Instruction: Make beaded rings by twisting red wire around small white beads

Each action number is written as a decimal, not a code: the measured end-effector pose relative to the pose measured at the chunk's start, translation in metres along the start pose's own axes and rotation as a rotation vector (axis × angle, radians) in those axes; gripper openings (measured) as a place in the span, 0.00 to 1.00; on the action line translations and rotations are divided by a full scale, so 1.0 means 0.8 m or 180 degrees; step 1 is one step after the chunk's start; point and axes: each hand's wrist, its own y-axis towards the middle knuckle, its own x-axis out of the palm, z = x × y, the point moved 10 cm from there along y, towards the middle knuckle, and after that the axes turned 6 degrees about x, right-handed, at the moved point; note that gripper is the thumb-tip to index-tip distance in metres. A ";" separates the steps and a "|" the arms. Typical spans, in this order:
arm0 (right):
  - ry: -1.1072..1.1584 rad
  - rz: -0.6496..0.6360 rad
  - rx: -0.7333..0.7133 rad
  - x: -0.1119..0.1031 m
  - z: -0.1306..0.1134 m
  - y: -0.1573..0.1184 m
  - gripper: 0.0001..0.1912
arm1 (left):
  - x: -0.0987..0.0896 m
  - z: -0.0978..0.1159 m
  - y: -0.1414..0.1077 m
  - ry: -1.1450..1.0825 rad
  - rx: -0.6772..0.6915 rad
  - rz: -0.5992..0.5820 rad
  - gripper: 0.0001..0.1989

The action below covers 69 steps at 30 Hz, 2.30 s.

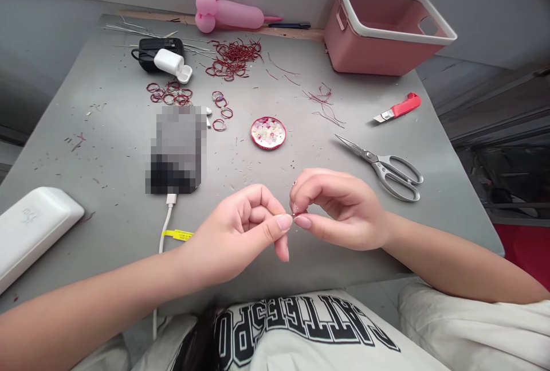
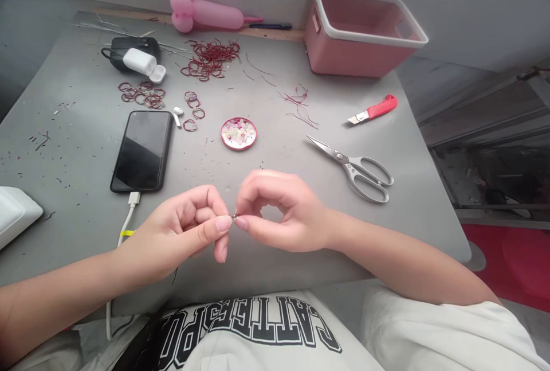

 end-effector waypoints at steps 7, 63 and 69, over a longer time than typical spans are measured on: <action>-0.0345 0.0061 -0.0255 0.002 -0.006 -0.001 0.04 | 0.001 -0.010 0.005 -0.0074 -0.0206 -0.0130 0.12; -0.3386 -0.0065 0.0208 -0.054 0.078 0.008 0.08 | -0.046 -0.042 0.026 -0.0380 -0.0521 0.0617 0.03; -0.3217 0.0004 -0.0023 -0.050 0.062 0.012 0.05 | -0.046 -0.041 0.025 -0.0512 -0.0515 0.0648 0.05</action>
